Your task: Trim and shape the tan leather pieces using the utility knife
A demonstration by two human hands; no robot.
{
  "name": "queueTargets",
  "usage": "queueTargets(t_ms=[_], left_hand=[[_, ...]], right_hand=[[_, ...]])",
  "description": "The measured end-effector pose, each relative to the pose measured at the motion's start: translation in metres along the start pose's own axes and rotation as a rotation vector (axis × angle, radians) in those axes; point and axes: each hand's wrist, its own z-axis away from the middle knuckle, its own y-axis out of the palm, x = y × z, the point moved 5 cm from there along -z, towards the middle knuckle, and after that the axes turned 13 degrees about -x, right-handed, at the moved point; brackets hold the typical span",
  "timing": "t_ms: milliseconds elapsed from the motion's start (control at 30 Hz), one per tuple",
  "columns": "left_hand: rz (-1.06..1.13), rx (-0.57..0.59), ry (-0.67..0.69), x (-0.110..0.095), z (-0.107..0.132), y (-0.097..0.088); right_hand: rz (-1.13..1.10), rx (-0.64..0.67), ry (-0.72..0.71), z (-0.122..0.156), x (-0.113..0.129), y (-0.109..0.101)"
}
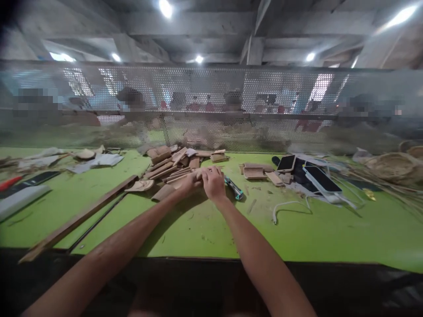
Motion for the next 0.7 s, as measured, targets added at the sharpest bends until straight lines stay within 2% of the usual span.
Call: queueTargets(t_ms=[100,267,433,600,700], left_hand=[[0.021,-0.044,0.016,0.003,-0.001,-0.002],[0.054,-0.06,0.03,0.002,-0.004,-0.003],[0.038,-0.041,0.06,-0.005,-0.006,-0.002],[0.0,-0.037,0.093,0.0,-0.002,-0.001],[-0.001,-0.014,0.1,0.005,-0.003,0.001]], right_hand=[[-0.08,-0.026,-0.067,0.001,0.005,0.004],[-0.113,-0.064,0.022,-0.003,-0.004,0.012],[-0.155,-0.083,-0.081,0.0,0.003,0.009],[-0.099,-0.148,0.038,-0.001,-0.017,0.011],[-0.074,-0.12,-0.051,0.001,-0.01,0.007]])
